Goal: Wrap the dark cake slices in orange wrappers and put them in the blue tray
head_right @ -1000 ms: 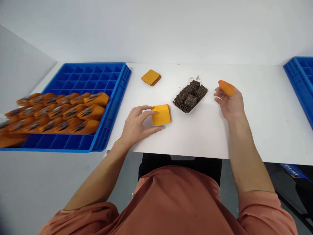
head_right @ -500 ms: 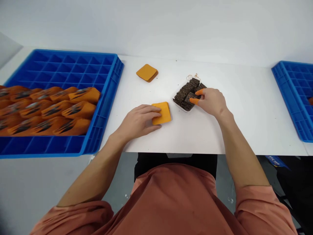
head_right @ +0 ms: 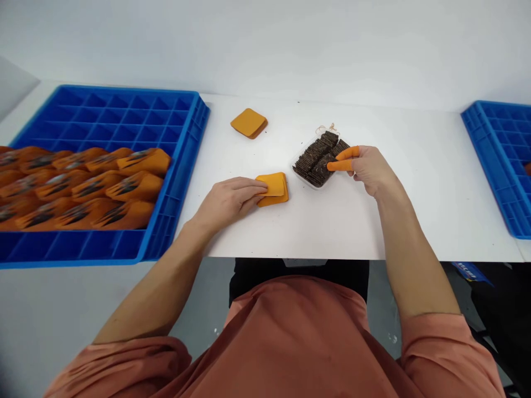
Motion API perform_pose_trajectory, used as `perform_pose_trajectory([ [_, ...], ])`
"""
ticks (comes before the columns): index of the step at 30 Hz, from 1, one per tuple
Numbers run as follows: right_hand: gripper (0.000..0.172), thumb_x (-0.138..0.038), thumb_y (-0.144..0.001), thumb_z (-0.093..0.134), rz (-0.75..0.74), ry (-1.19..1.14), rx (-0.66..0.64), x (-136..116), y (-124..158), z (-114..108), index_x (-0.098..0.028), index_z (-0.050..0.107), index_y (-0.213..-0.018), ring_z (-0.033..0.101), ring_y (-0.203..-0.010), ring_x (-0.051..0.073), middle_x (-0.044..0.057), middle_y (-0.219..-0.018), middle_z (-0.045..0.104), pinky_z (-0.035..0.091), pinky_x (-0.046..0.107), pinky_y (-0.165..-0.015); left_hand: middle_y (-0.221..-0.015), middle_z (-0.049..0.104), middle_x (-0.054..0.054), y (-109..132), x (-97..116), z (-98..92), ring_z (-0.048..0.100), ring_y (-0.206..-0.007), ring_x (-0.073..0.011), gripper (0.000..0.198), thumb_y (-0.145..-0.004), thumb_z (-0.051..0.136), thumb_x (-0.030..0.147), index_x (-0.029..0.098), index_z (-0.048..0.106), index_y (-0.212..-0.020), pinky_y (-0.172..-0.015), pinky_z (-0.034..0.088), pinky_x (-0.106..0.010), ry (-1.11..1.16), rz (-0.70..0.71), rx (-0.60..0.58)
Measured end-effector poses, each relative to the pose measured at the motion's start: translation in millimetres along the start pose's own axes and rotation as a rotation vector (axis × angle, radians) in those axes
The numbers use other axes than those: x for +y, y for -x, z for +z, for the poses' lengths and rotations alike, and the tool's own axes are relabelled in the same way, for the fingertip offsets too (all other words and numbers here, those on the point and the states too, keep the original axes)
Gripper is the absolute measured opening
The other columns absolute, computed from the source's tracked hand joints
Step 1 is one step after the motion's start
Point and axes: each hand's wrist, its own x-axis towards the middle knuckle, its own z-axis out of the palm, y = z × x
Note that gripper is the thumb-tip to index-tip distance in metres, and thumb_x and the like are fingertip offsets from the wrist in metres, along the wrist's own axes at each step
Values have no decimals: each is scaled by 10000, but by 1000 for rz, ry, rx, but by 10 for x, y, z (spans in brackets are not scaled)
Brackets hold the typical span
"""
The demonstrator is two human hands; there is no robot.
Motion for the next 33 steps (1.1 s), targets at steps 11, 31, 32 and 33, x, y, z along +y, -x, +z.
perform_pose_trajectory([
  [11,464,-298,-494,1109,-61,-144,24,158,40,-37,-259,714,-734,509,-594,121,0,-750,663,322,288,-453,-1138,842,-110,-31,52,-43,766,-1109,-318,295,-1035,651,466,237,833,-1003,-922,616,-446,-8,-99,-16],
  [31,393,-271,-529,1078,83,-196,-9,382,24,-18,-198,744,-723,543,-541,113,83,-776,748,288,247,-398,-1217,833,-119,-18,52,3,761,-1124,-297,320,-1071,563,354,252,857,-1142,-994,624,-466,75,-8,-5],
  [32,356,-279,-565,1060,84,-184,-7,376,36,-20,-197,748,-718,540,-536,112,83,-765,745,287,246,-395,-1214,831,-121,-17,55,4,761,-1122,-298,309,-1061,576,348,248,855,-1149,-998,621,-469,82,-3,-1],
  [33,326,-285,-597,1043,84,-171,-3,370,48,-20,-196,754,-718,541,-532,111,84,-758,743,292,244,-393,-1214,831,-123,-15,58,3,760,-1120,-299,302,-1051,585,340,243,851,-1156,-1000,620,-471,87,3,2],
])
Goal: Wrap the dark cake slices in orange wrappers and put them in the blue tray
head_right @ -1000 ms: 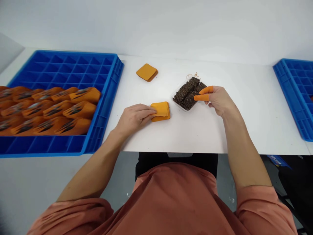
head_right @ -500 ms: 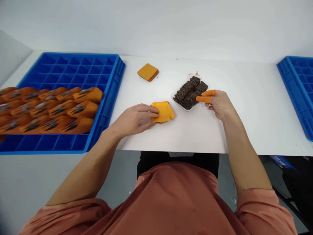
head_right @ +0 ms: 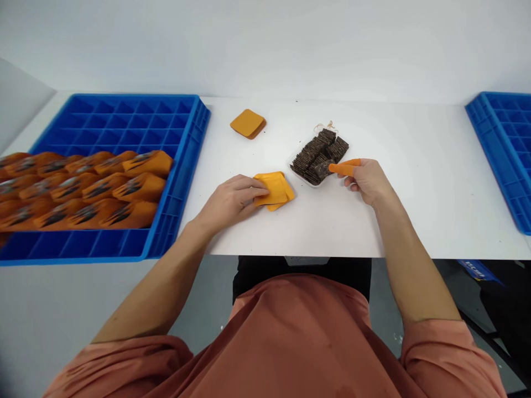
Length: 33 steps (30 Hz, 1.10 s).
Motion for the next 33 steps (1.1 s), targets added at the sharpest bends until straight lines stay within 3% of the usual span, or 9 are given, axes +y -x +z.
perform_pose_trajectory([
  [6,283,-275,-674,1014,22,28,34,12,63,28,-186,754,-742,570,-506,112,93,-767,757,321,244,-389,-1221,845,-113,22,-6,-15,776,-1125,-300,282,-1027,601,336,246,844,-1138,-1003,624,-476,46,-5,12],
  [15,403,-344,-673,1070,144,-25,-66,51,65,35,-222,688,-720,515,-486,106,56,-689,705,299,232,-353,-1226,856,-99,55,-76,27,802,-1161,-266,284,-1045,584,288,235,844,-1145,-1045,638,-456,73,55,40],
  [18,345,-337,-719,1031,185,-57,-51,6,88,46,-210,711,-743,495,-484,92,52,-691,691,280,210,-339,-1224,860,-78,66,-117,43,806,-1173,-256,290,-1037,588,239,235,838,-1185,-1062,643,-447,98,99,52],
  [22,206,-201,-760,935,223,-93,4,-39,110,86,-175,731,-738,479,-490,76,67,-718,711,288,181,-336,-1189,868,-77,69,-165,83,811,-1158,-253,259,-1056,616,240,233,842,-1182,-1044,655,-436,103,171,112],
  [28,233,-153,-678,942,252,-156,-4,-45,128,93,-187,717,-728,458,-494,72,35,-691,693,308,180,-355,-1206,857,-93,57,-181,175,799,-1101,-241,242,-1060,637,217,231,847,-1179,-984,654,-422,72,163,160],
  [33,322,-201,-569,1005,185,-232,-18,-28,224,-2,-203,729,-734,447,-494,71,7,-654,657,296,211,-399,-1075,857,-108,1,-185,194,776,-1012,-239,230,-1090,653,320,233,866,-1092,-909,620,-405,73,131,336],
])
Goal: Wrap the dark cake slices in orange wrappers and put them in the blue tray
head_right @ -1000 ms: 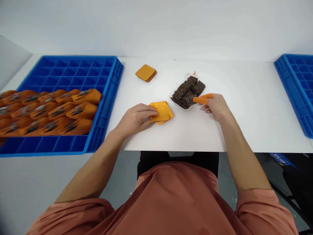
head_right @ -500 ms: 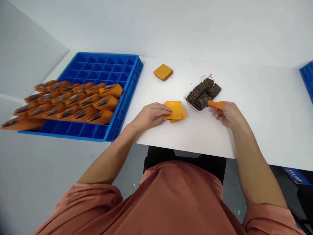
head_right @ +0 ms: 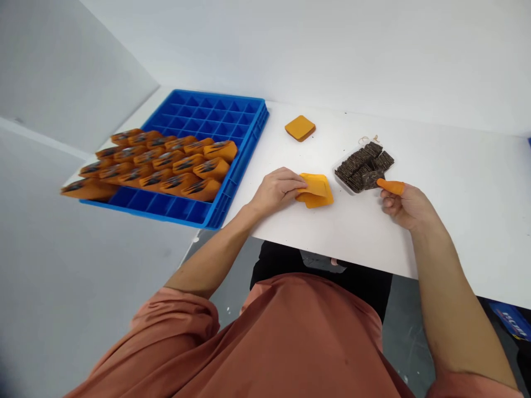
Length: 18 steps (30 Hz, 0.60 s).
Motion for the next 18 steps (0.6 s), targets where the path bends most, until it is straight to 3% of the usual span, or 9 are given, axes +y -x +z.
perform_pose_trajectory([
  [7,427,-232,-438,1045,-179,-60,42,-33,74,-85,-249,673,-647,413,-491,86,-27,-572,580,269,269,-440,-910,815,-76,-325,84,-96,733,-883,-211,406,-1054,697,582,226,832,-914,-828,561,-367,182,-96,206],
  [11,479,-271,-413,1053,-318,-90,80,-107,59,-87,-252,605,-580,418,-476,107,-22,-545,534,274,306,-443,-850,766,-43,-636,88,-84,674,-792,-178,489,-1017,714,660,217,771,-817,-748,500,-337,292,-124,244],
  [16,520,-280,-358,1033,-428,-157,94,-175,14,-39,-246,552,-553,429,-476,112,-10,-544,515,285,312,-445,-794,694,-14,-978,61,61,588,-732,-159,450,-980,807,564,210,679,-734,-708,441,-335,409,-146,249],
  [18,551,-343,-402,1033,-531,-114,76,-188,0,-12,-249,509,-546,435,-483,129,1,-543,501,288,328,-448,-777,667,-1,-1045,49,132,564,-725,-151,408,-953,853,479,208,655,-720,-706,431,-331,458,-185,257],
])
